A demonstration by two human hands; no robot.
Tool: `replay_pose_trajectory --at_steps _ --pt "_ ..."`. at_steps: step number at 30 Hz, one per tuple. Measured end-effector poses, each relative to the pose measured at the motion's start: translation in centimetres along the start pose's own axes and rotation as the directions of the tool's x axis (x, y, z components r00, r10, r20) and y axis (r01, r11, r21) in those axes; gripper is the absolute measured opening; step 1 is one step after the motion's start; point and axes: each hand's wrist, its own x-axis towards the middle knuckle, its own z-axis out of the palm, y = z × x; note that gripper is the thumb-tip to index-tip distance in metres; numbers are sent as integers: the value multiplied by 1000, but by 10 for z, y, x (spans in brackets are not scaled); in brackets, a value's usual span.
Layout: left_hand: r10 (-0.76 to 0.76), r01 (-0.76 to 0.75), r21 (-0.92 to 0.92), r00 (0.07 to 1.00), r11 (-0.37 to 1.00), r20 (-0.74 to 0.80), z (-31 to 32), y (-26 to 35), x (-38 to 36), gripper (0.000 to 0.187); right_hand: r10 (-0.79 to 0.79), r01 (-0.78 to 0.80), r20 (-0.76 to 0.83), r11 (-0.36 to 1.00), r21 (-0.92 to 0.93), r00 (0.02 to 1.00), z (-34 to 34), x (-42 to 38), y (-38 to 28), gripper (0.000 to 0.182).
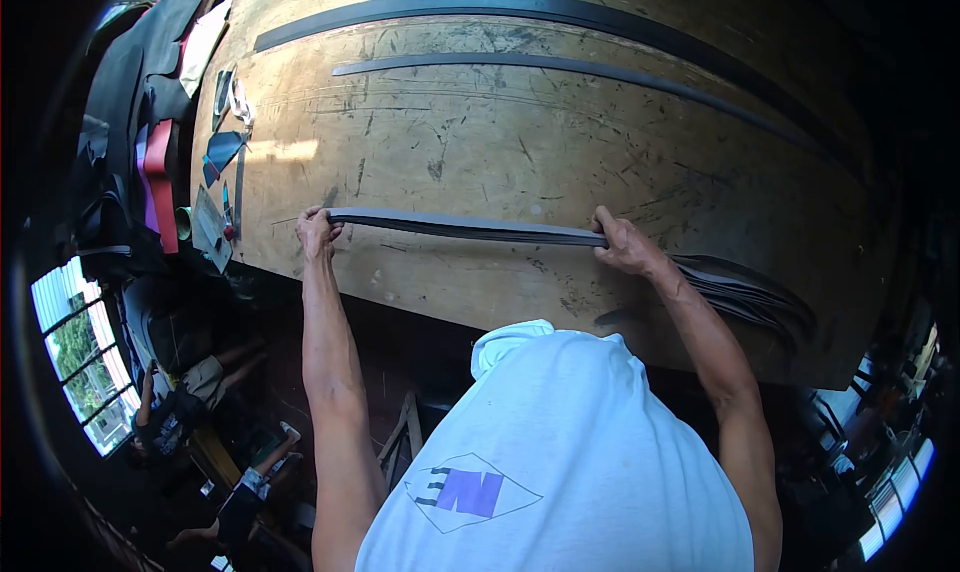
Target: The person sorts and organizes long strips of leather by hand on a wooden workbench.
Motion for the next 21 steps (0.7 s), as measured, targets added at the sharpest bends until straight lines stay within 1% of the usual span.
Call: replay_pose_trajectory --at_steps 2,3,5,6,7,9,10,11,13,14,15,18,19,21 --pt "-19 19 -12 1000 1000 26 -4 7 5 26 22 -25 34 993 114 999 -8 8 -6 50" --pt "-28 27 12 999 1000 42 -4 10 8 29 32 -41 77 993 110 997 -11 8 -9 49" --pt "-30 29 15 998 999 55 2 10 8 25 32 -49 162 993 103 986 -21 14 -15 50" --pt "-25 25 17 998 1000 49 1 13 9 23 66 -77 194 996 51 979 -27 17 -22 46" --pt "-50 51 -6 996 999 69 0 10 13 22 96 -98 227 995 -1 969 -31 15 -30 43" --pt "-103 109 -56 989 992 109 -4 -7 29 20 185 -140 303 976 -165 935 -38 10 -37 42" --pt "-129 141 -84 982 986 134 -7 -17 37 19 176 -124 282 974 -192 943 -35 3 -28 41" --pt "-140 155 -116 982 981 129 -9 -29 42 19 166 -109 259 969 -223 951 -32 -6 -17 40" --pt "-158 178 -186 980 966 118 -13 -46 47 18 220 -140 165 907 -397 961 -26 -26 -1 35" --pt "-176 189 -165 980 968 90 -14 -47 42 23 176 -108 117 893 -436 977 -25 -36 10 34" --pt "-183 196 -198 980 960 80 -14 -49 37 20 131 -81 72 876 -475 989 -23 -45 18 33" --pt "-171 179 -270 984 946 50 -11 -51 35 16 96 -111 -57 875 -470 994 -17 -54 20 32" --pt "-161 166 -288 986 943 43 -12 -52 36 15 91 -117 -78 878 -464 993 -14 -53 16 31" --pt "-161 144 -264 986 954 -42 -13 -48 39 16 88 -135 -124 883 -449 988 -6 -47 5 31"
